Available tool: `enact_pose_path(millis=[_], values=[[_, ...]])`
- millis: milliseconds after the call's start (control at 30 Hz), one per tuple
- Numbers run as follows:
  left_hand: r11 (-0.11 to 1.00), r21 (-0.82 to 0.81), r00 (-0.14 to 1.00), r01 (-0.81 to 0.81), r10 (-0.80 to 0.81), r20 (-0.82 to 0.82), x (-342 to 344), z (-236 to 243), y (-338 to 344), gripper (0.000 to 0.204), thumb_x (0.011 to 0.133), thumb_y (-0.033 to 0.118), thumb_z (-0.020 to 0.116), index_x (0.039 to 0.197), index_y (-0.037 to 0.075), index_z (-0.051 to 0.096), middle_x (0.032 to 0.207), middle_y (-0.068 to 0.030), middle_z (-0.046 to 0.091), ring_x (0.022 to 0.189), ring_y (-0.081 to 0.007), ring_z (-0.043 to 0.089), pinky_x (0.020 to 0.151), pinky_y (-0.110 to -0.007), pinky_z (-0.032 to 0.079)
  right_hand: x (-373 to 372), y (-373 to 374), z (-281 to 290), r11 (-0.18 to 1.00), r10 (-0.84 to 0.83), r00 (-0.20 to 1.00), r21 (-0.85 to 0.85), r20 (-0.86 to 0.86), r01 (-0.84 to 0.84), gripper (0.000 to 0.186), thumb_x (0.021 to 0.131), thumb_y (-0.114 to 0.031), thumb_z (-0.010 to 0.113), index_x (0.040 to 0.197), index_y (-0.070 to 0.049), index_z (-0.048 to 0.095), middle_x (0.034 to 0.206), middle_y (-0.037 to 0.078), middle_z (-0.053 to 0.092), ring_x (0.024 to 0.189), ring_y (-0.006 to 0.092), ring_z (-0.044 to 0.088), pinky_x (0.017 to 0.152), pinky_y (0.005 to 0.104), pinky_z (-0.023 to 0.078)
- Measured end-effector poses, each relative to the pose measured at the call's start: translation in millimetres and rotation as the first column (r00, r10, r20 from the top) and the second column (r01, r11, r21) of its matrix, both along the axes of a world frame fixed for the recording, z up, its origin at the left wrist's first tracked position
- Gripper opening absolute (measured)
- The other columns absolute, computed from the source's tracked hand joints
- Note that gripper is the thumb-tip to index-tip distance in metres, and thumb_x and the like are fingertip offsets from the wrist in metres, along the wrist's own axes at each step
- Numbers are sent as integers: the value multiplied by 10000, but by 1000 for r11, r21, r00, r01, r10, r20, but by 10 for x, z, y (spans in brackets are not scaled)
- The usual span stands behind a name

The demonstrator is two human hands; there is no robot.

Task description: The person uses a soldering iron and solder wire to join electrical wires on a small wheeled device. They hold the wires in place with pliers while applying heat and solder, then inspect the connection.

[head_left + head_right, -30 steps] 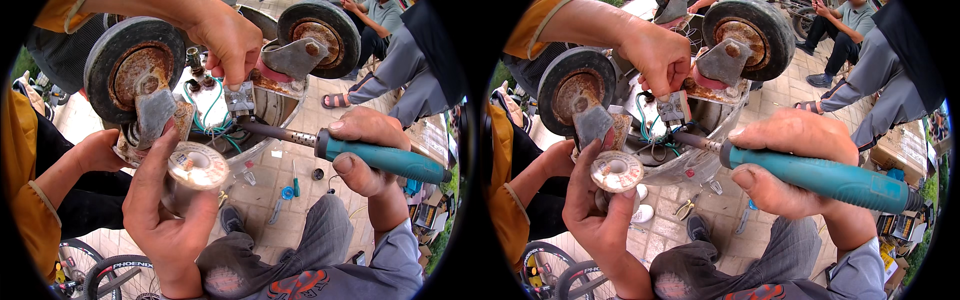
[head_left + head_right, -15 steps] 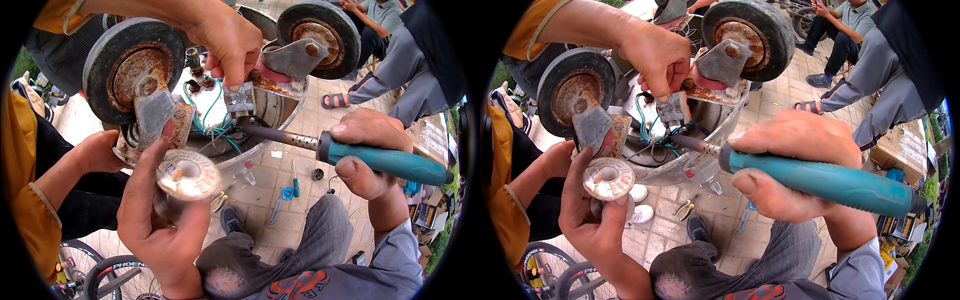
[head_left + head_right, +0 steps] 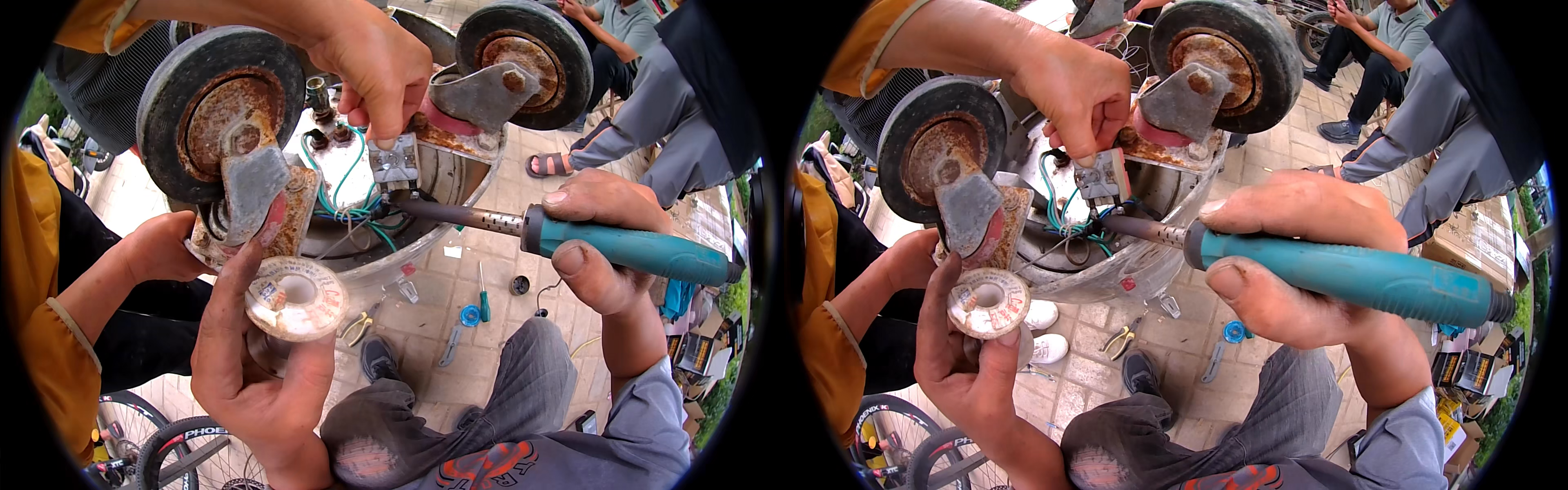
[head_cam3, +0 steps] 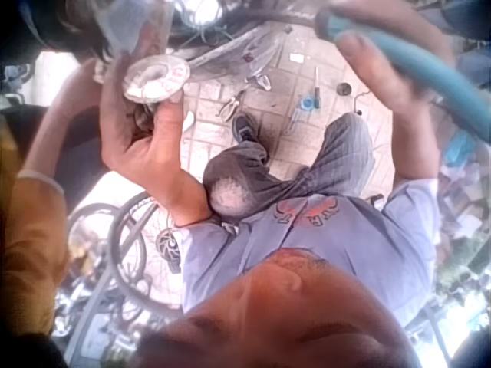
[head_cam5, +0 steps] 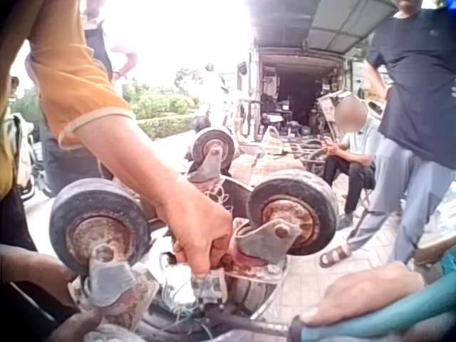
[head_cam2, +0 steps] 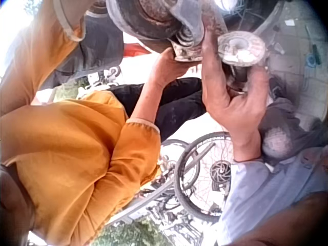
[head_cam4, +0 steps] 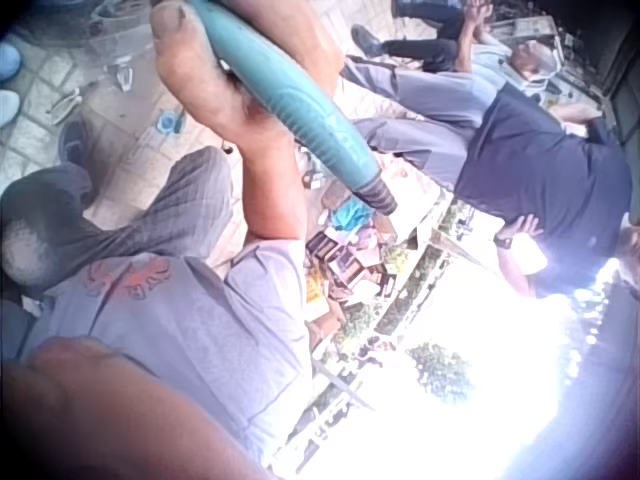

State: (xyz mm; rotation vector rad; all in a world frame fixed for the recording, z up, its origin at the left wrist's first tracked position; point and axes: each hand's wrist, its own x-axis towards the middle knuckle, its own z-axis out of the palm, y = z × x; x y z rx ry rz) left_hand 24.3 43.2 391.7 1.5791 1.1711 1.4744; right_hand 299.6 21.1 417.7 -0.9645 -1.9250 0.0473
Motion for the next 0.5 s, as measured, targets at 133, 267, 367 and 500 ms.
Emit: enact_pose_path(millis=[133,267,367,500], values=[[999,46,1000,9,-10,21,6,-16,17,649,644,-65,685,1271,-125,529,1174,-201,632,1030,-223,636,926,-319,482,10,-4,9,1000,3,1000,14,13,-4,295,699,-118,757,936,45,692,796,134,713,630,212,679,571,288,526],[999,54,999,-11,8,49,28,-18,12,650,646,-60,683,1273,-125,528,1168,-203,635,1029,-223,636,930,-320,479,-49,-64,-6,994,-89,995,-72,-50,86,366,732,-276,748,928,28,693,753,127,673,657,225,646,645,312,507],[998,59,999,-1,-2,51,24,-17,11,645,646,-62,682,1270,-123,531,1163,-202,638,1027,-220,636,935,-322,478,-66,-95,-3,991,-113,992,-80,-62,107,387,736,-311,744,923,24,693,742,126,664,662,230,638,659,319,502],[997,73,999,7,-9,33,-17,-22,7,646,644,-64,683,1270,-115,533,1156,-195,640,1023,-217,637,935,-324,478,-78,-59,-18,994,-101,994,-44,-51,99,361,725,-269,748,922,29,694,769,134,677,647,224,642,644,314,507]])
